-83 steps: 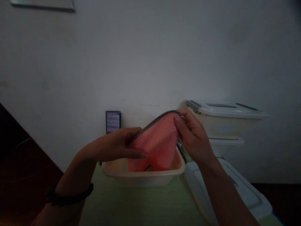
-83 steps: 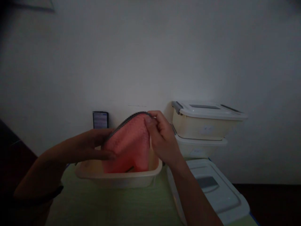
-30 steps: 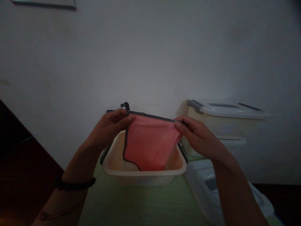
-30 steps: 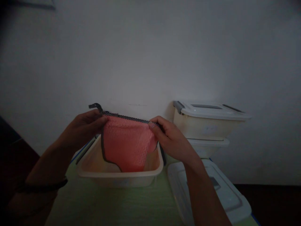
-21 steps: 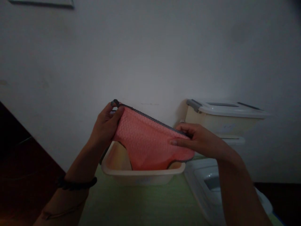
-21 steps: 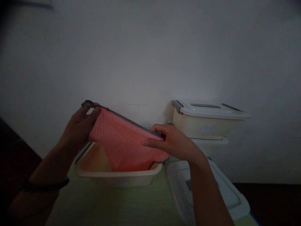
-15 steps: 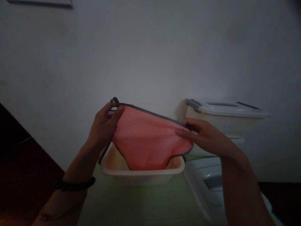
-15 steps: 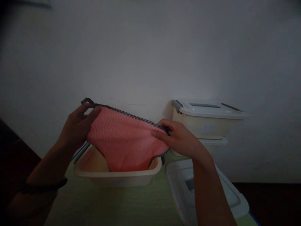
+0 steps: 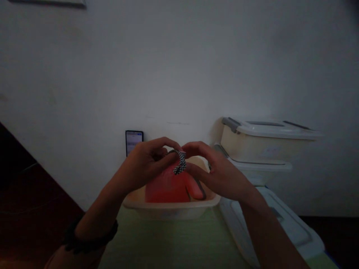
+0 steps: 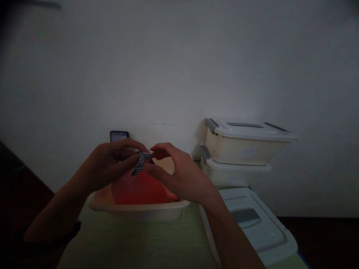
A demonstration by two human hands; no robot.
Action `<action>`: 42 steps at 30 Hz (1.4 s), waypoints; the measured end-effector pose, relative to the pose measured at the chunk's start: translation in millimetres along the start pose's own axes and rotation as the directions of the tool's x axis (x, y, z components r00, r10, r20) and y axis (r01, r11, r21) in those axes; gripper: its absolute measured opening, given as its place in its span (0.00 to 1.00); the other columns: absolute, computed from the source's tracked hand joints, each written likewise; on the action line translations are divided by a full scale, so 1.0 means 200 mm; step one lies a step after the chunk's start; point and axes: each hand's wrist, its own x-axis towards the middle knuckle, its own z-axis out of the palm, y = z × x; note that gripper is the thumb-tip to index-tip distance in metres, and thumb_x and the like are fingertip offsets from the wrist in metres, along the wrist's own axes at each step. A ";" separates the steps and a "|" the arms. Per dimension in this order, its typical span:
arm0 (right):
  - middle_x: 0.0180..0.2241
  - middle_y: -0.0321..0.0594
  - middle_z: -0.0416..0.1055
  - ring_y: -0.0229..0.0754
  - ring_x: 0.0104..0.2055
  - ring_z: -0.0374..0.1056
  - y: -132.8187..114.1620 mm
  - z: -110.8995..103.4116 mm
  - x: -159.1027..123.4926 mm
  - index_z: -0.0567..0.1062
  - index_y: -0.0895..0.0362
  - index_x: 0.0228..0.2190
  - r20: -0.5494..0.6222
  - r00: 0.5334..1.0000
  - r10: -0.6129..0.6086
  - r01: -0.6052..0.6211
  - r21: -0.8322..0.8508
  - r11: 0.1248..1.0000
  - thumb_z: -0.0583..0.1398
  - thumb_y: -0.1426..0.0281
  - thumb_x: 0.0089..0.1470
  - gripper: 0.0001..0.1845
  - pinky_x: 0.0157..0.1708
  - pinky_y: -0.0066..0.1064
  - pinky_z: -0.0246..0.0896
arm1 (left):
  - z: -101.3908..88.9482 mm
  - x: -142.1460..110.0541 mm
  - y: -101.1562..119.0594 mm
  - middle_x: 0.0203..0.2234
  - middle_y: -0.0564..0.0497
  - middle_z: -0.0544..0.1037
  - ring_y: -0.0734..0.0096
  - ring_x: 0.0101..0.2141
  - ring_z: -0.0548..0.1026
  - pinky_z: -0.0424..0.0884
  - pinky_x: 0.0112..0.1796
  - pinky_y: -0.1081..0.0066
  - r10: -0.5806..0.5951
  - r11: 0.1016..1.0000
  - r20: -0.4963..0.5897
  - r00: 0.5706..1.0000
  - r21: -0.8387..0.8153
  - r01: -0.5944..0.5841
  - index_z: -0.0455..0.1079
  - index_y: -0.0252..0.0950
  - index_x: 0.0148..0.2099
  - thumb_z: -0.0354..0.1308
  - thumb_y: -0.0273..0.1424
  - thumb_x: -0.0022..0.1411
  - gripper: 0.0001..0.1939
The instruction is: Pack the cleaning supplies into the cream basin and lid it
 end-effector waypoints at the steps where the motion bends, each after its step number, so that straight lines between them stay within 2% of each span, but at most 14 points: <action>1: 0.43 0.40 0.72 0.42 0.46 0.67 0.00 0.00 0.00 0.68 0.53 0.44 -0.032 0.999 -0.020 0.020 -0.015 1.000 0.59 0.65 0.53 0.15 0.47 0.37 0.61 | 0.00 0.00 0.00 0.16 0.57 0.70 0.78 0.17 0.65 0.58 0.18 0.79 0.002 1.000 0.012 1.000 -0.001 -0.002 0.70 0.36 0.41 0.54 0.38 0.59 0.12; 7: 0.37 0.38 0.71 0.38 0.41 0.67 0.01 0.00 0.01 0.71 0.55 0.35 -0.074 0.992 -0.102 0.097 -0.060 0.993 0.60 0.68 0.53 0.06 0.43 0.31 0.60 | 0.01 0.00 0.00 0.15 0.59 0.64 0.79 0.17 0.62 0.55 0.18 0.78 0.040 0.998 0.070 0.997 -0.050 -0.036 0.70 0.36 0.39 0.53 0.38 0.60 0.11; 10: 0.31 0.35 0.70 0.36 0.34 0.66 0.01 0.01 0.01 0.70 0.55 0.31 -0.076 0.995 -0.058 0.061 0.040 0.997 0.56 0.67 0.57 0.06 0.36 0.29 0.60 | 0.02 -0.01 0.00 0.18 0.57 0.68 0.78 0.18 0.63 0.56 0.17 0.78 0.003 0.987 0.131 0.991 -0.157 0.018 0.67 0.36 0.42 0.54 0.38 0.60 0.12; 13: 0.26 0.33 0.65 0.35 0.28 0.62 0.02 0.02 0.01 0.68 0.54 0.29 -0.210 0.978 -0.002 0.040 0.176 0.984 0.53 0.65 0.59 0.09 0.28 0.27 0.58 | 0.00 -0.01 -0.02 0.22 0.56 0.72 0.76 0.21 0.67 0.60 0.20 0.78 -0.040 0.973 0.218 0.975 -0.214 0.088 0.65 0.38 0.44 0.57 0.38 0.58 0.14; 18: 0.21 0.30 0.57 0.34 0.21 0.55 0.06 -0.01 0.03 0.65 0.52 0.26 -0.500 0.851 0.160 0.027 0.345 0.938 0.55 0.61 0.57 0.11 0.20 0.25 0.53 | -0.09 0.00 -0.10 0.25 0.56 0.73 0.73 0.26 0.71 0.64 0.24 0.78 -0.076 0.987 0.396 0.915 -0.102 0.126 0.69 0.36 0.34 0.61 0.38 0.54 0.11; 20: 0.20 0.30 0.58 0.33 0.21 0.56 0.09 -0.03 0.04 0.66 0.52 0.24 -0.593 0.770 0.236 0.040 0.415 0.909 0.57 0.59 0.54 0.13 0.20 0.25 0.54 | -0.13 0.00 -0.14 0.27 0.55 0.75 0.71 0.29 0.72 0.66 0.27 0.77 -0.122 0.986 0.492 0.862 -0.043 0.164 0.71 0.36 0.35 0.61 0.38 0.53 0.11; 22: 0.21 0.30 0.62 0.34 0.24 0.60 0.13 -0.05 0.06 0.68 0.53 0.24 -0.627 0.704 0.333 0.076 0.533 0.843 0.60 0.59 0.51 0.12 0.23 0.25 0.58 | -0.16 0.00 -0.18 0.30 0.54 0.77 0.68 0.31 0.74 0.68 0.29 0.75 -0.176 0.972 0.511 0.841 -0.042 0.230 0.72 0.36 0.38 0.61 0.38 0.53 0.12; 25: 0.26 0.32 0.70 0.36 0.30 0.67 0.17 -0.08 0.08 0.72 0.54 0.26 -0.530 0.690 0.493 0.094 0.740 0.666 0.63 0.63 0.47 0.08 0.31 0.28 0.65 | -0.17 0.00 -0.24 0.31 0.53 0.78 0.66 0.31 0.75 0.70 0.30 0.73 -0.235 0.921 0.388 0.891 -0.204 0.332 0.72 0.37 0.39 0.63 0.35 0.50 0.13; 28: 0.29 0.33 0.74 0.38 0.33 0.71 0.20 -0.12 0.08 0.74 0.54 0.28 -0.381 0.748 0.544 0.028 0.836 0.547 0.64 0.67 0.43 0.07 0.37 0.31 0.67 | -0.14 0.02 -0.29 0.34 0.51 0.78 0.67 0.33 0.75 0.71 0.34 0.71 -0.255 0.819 0.181 0.950 -0.481 0.312 0.71 0.37 0.43 0.63 0.34 0.50 0.16; 31: 0.30 0.32 0.75 0.37 0.33 0.71 0.21 -0.15 0.07 0.75 0.54 0.29 -0.286 0.816 0.503 -0.027 0.849 0.527 0.63 0.72 0.41 0.08 0.36 0.28 0.68 | -0.12 0.04 -0.31 0.31 0.50 0.77 0.72 0.28 0.74 0.70 0.30 0.74 -0.329 0.743 -0.030 0.944 -0.625 0.239 0.70 0.35 0.41 0.63 0.33 0.51 0.15; 34: 0.30 0.32 0.75 0.33 0.30 0.70 0.21 -0.14 0.05 0.75 0.55 0.31 -0.257 0.857 0.447 -0.060 0.811 0.583 0.63 0.74 0.42 0.09 0.32 0.24 0.66 | -0.12 0.06 -0.30 0.28 0.52 0.75 0.78 0.23 0.71 0.67 0.23 0.79 -0.420 0.716 -0.171 0.891 -0.666 0.210 0.69 0.33 0.39 0.64 0.32 0.50 0.14; 38: 0.25 0.30 0.71 0.33 0.23 0.65 0.24 -0.12 0.05 0.73 0.52 0.35 -0.370 0.841 0.395 -0.094 0.619 0.779 0.60 0.66 0.51 0.07 0.23 0.24 0.60 | -0.15 0.06 -0.29 0.24 0.56 0.72 0.81 0.18 0.68 0.64 0.18 0.81 -0.490 0.714 -0.267 0.830 -0.669 0.206 0.65 0.37 0.49 0.64 0.28 0.49 0.24; 40: 0.23 0.30 0.68 0.34 0.23 0.63 0.26 -0.11 0.05 0.72 0.51 0.34 -0.453 0.826 0.336 -0.133 0.422 0.897 0.57 0.62 0.54 0.08 0.22 0.26 0.59 | -0.16 0.06 -0.29 0.24 0.57 0.72 0.80 0.17 0.68 0.64 0.17 0.81 -0.484 0.710 -0.266 0.834 -0.676 0.197 0.61 0.43 0.55 0.63 0.26 0.50 0.30; 42: 0.24 0.33 0.67 0.37 0.27 0.64 0.28 -0.11 0.05 0.71 0.53 0.30 -0.520 0.810 0.270 -0.189 0.203 0.961 0.55 0.60 0.55 0.11 0.26 0.29 0.59 | -0.16 0.06 -0.29 0.24 0.57 0.73 0.80 0.18 0.69 0.64 0.18 0.81 -0.457 0.706 -0.269 0.848 -0.689 0.162 0.62 0.46 0.54 0.61 0.25 0.51 0.28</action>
